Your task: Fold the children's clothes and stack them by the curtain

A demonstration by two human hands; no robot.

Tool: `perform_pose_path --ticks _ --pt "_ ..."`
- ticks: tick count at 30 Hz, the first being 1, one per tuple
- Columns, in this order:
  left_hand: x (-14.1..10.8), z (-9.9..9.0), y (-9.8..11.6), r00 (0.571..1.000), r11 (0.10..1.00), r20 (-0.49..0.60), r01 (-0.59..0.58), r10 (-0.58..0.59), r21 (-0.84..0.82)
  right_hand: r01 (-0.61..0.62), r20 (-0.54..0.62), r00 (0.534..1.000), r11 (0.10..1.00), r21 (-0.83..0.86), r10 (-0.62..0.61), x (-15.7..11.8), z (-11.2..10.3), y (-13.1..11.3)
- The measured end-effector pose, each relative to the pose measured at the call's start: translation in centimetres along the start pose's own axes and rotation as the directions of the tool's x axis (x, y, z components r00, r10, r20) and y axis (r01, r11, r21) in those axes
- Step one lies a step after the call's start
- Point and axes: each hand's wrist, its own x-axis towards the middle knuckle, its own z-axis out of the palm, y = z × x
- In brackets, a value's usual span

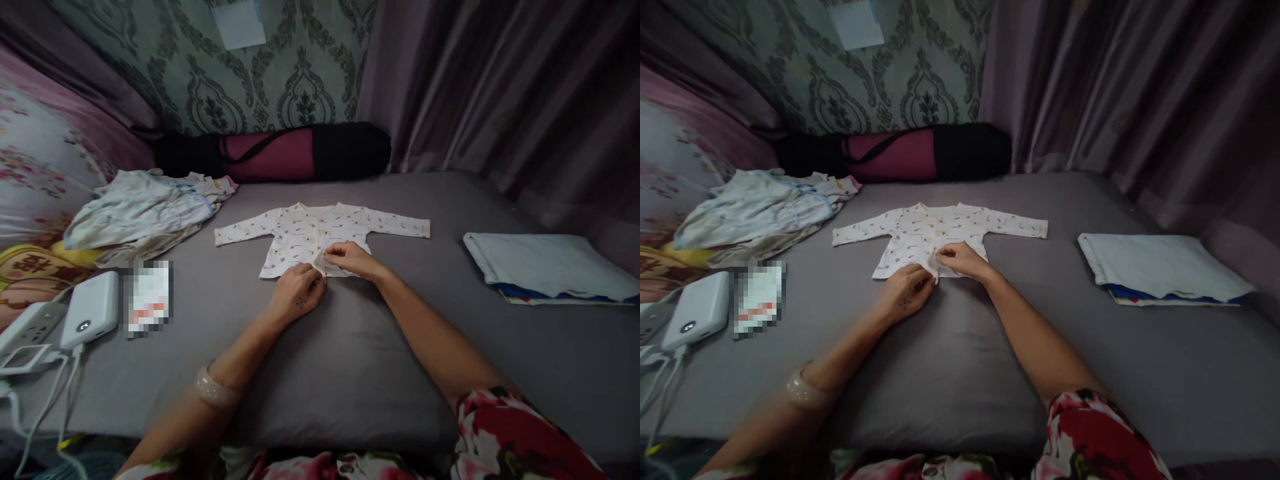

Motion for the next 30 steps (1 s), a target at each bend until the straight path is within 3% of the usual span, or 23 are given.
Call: perform_pose_path --ticks 4,8,13,16,20,23,26,28,30 --pt "-0.2 -0.7 -1.0 0.988 0.986 -0.077 0.138 -0.132 0.092 0.137 0.071 0.989 0.980 -0.142 -0.128 -0.1 0.7 -0.2" --pt "-0.8 -0.6 -3.4 0.975 0.969 -0.103 0.209 -0.196 0.135 0.221 0.119 0.975 0.879 -0.423 -0.188 -0.5 1.4 -0.6" --pt "-1.3 -0.1 -5.5 0.962 0.957 -0.009 0.271 -0.271 0.103 0.241 0.188 0.970 0.750 -0.615 -0.157 -1.6 1.7 -2.0" --pt "-1.3 -0.4 -5.5 0.926 0.923 0.055 0.365 -0.373 0.119 0.257 0.203 0.966 0.682 -0.684 -0.161 -2.2 1.9 -2.6" --pt "-1.2 -1.0 -5.3 0.915 0.914 0.040 0.396 -0.400 0.082 0.268 0.219 0.963 0.614 -0.743 -0.155 -2.7 2.3 -2.9" --pt "-1.4 -1.2 -5.8 0.921 0.919 0.001 0.388 -0.389 0.071 0.285 0.241 0.958 0.609 -0.740 -0.156 -2.8 2.3 -3.1" --pt "-1.9 -1.2 -6.7 0.921 0.920 -0.042 0.390 -0.388 0.044 0.297 0.273 0.951 0.672 -0.678 -0.146 -2.6 1.8 -3.3" --pt "-2.1 -1.4 -7.2 0.898 0.900 -0.089 0.435 -0.431 0.036 0.274 0.212 0.961 0.725 -0.632 -0.178 -2.3 1.5 -3.1" --pt "-2.3 -1.6 -7.6 0.851 0.853 -0.138 0.518 -0.507 0.063 0.238 0.075 0.966 0.736 -0.634 -0.248 -2.0 1.5 -2.8"
